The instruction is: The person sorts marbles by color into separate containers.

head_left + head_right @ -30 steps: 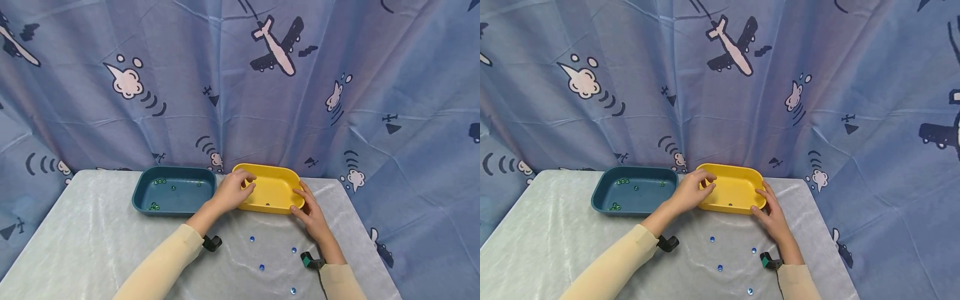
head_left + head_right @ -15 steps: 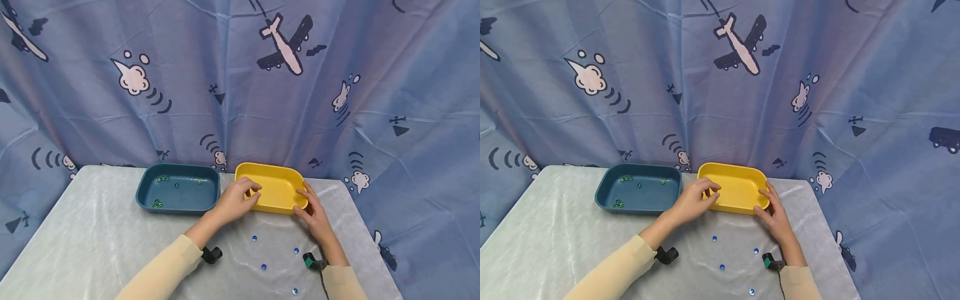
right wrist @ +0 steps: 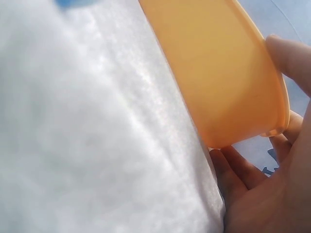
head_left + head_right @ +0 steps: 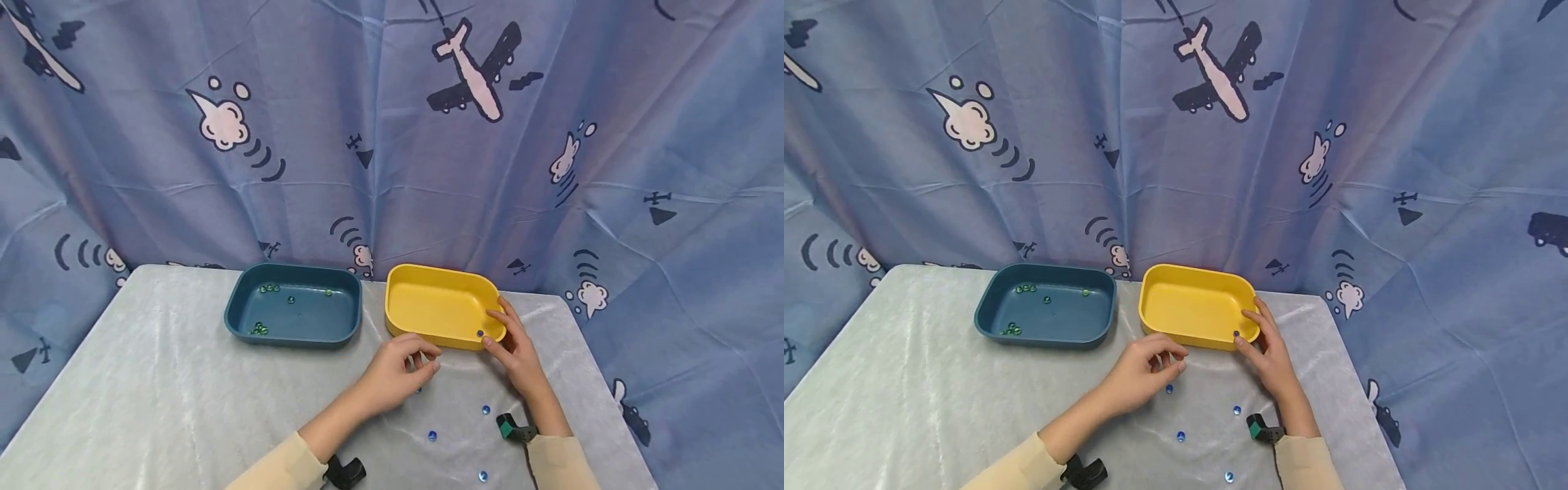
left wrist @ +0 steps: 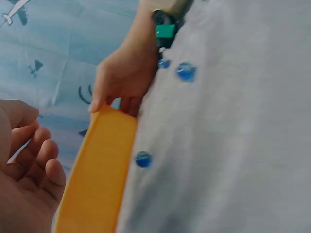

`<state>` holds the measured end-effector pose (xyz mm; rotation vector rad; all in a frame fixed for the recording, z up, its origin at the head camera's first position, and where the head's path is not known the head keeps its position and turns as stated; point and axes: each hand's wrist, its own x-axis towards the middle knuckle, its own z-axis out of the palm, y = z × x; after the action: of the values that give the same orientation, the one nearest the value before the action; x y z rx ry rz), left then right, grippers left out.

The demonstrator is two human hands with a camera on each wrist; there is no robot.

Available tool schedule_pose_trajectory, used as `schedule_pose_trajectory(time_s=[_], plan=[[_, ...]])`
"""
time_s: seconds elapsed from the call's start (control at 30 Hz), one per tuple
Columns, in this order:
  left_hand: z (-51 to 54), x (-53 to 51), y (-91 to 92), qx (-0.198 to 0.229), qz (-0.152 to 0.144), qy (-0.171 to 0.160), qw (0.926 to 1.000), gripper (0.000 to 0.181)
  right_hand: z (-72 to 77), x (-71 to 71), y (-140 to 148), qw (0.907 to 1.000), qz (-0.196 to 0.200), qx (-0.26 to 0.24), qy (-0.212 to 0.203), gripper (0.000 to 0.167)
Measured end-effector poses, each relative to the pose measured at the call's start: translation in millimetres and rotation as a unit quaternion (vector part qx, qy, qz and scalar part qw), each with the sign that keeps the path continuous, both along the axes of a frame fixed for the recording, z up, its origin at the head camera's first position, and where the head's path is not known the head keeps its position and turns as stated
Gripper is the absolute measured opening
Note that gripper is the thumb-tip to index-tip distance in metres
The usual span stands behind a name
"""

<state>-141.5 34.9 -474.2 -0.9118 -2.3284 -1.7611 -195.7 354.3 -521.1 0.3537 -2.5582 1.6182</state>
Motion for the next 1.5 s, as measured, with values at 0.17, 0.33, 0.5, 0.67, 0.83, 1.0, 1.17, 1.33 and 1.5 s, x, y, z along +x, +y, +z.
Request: schedule_pose_trajectory(time_s=[0.17,0.33,0.5,0.67,0.83,1.0,1.17,1.33,1.5], plan=[[-9.8,12.9,-0.9,-0.006,-0.028,-0.050,0.9983,0.014,1.8,-0.4,0.6,1.0000,-0.004,0.008,-0.001,0.055],[-20.8,18.7,-2.4,-0.024,-0.048,-0.064,0.9965,0.017,2.8,-0.1,1.4,1.0000,-0.001,0.007,0.000,0.055],[-31.5,20.4,-6.1,-0.050,-0.050,-0.075,0.9947,0.020,3.1,1.4,0.0,1.0000,0.002,0.003,0.002,0.053],[-38.3,18.6,-9.1,-0.069,-0.047,-0.090,0.9924,0.021,2.8,0.9,-0.2,1.0000,0.002,0.002,0.003,0.053],[-43.9,15.2,-10.7,-0.082,-0.042,-0.096,0.9911,0.019,2.6,0.5,-0.2,1.0000,0.003,0.000,0.004,0.053],[-48.5,13.1,-11.4,-0.101,-0.038,-0.087,0.9904,0.018,2.8,0.9,-1.0,1.0000,0.002,0.004,0.002,0.053],[-50.2,12.7,-11.1,-0.133,-0.027,-0.069,0.9883,0.018,2.9,2.0,-1.0,1.0000,-0.002,0.006,0.000,0.053],[-52.5,13.5,-9.1,-0.170,-0.017,-0.037,0.9846,0.016,2.6,1.3,-0.6,1.0000,-0.005,0.007,0.000,0.054],[-55.1,14.4,-7.7,-0.182,-0.011,-0.025,0.9829,0.013,2.4,0.5,-0.9,0.9999,-0.005,0.011,-0.005,0.055]])
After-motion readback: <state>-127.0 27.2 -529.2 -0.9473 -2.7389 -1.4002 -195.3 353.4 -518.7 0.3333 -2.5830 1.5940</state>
